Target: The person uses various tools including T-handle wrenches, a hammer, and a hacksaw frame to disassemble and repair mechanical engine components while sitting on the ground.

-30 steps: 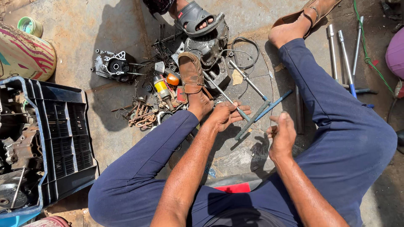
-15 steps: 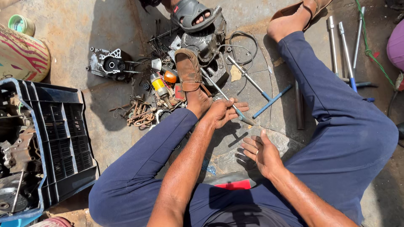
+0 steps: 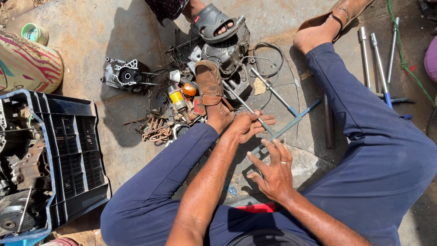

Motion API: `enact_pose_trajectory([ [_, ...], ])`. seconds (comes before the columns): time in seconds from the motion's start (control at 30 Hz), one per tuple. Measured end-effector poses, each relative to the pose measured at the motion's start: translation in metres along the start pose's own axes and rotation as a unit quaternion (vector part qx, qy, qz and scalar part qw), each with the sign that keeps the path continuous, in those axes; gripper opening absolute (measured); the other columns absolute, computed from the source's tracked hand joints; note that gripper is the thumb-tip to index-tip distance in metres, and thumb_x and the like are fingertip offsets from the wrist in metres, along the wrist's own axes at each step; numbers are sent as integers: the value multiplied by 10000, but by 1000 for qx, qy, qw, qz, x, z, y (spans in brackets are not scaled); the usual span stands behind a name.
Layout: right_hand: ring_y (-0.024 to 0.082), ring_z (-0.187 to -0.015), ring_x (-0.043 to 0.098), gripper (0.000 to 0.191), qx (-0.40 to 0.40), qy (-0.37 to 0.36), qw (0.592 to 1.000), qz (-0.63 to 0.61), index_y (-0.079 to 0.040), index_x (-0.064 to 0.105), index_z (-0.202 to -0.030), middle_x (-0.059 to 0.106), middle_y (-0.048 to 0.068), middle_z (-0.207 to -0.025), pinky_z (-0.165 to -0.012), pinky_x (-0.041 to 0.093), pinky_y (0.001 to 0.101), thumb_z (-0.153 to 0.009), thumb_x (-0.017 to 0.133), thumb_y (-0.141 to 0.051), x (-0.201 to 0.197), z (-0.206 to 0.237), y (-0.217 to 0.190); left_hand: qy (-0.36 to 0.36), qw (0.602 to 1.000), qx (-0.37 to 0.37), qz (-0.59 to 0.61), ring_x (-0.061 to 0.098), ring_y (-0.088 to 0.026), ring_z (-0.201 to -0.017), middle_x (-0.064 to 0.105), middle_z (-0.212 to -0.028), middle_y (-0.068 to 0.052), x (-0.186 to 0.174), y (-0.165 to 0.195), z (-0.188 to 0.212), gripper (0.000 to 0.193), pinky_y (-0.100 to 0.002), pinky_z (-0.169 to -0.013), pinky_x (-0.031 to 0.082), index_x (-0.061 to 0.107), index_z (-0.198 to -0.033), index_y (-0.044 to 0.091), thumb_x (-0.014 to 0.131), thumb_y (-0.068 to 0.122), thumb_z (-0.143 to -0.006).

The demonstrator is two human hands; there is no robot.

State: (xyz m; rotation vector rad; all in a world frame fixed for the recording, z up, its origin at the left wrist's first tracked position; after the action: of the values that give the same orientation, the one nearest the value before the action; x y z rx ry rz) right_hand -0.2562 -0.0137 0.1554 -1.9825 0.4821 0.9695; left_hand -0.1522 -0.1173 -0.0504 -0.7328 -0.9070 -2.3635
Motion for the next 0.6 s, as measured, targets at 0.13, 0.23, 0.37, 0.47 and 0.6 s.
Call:
enact_pose_trajectory([
  [0.13,274,-1069,524,410,274,-163,944,80,-241,755,-1195,588,112,-1048,-924,423,457,-894,692,-511,44,23,72,-8,999,24,27,638,-409,-1240,619,-1328,-324,-1,2,10,268,-471,-995,583,446,-1278,-37,390,164,-1111],
  [0.23,162,-760,513,446,526,-136,766,-345,-12,691,-1306,622,71,-838,-667,416,348,-937,699,-263,83,44,127,-3,999,26,38,642,-421,-1236,622,-1314,-336,-2,-4,14,255,-489,-993,591,470,-1235,-50,401,162,-1111],
  [0.37,74,-555,404,670,470,-14,701,-537,-102,438,-1494,463,-44,-625,-504,322,252,-856,643,-97,69,21,144,11,998,30,47,647,-435,-1220,614,-1301,-350,-7,-9,8,226,-502,-994,597,476,-1225,-34,415,149,-1106],
  [0.47,71,-472,384,726,313,-111,843,-423,-114,398,-1550,450,-40,-555,-447,334,246,-865,638,-105,58,13,107,-9,999,39,35,653,-422,-1219,616,-1308,-345,-6,-6,4,275,-486,-967,588,482,-1276,-53,410,153,-1108],
  [0.6,52,-514,374,654,305,-286,835,-358,-108,512,-1574,441,-58,-603,-481,349,241,-936,657,-108,89,43,70,-11,998,40,41,658,-421,-1211,629,-1281,-333,-3,-3,4,339,-473,-951,618,455,-1341,-79,381,154,-1106],
])
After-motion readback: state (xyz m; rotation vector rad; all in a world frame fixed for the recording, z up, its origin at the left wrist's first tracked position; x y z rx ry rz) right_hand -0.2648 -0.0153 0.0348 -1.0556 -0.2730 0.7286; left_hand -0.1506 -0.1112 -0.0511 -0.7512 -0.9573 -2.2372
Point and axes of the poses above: each hand's wrist, its own z-axis away from the middle knuckle, its own x-axis out of the palm, y = z × x, the point moved 10 cm from there along -z, towards the middle knuckle
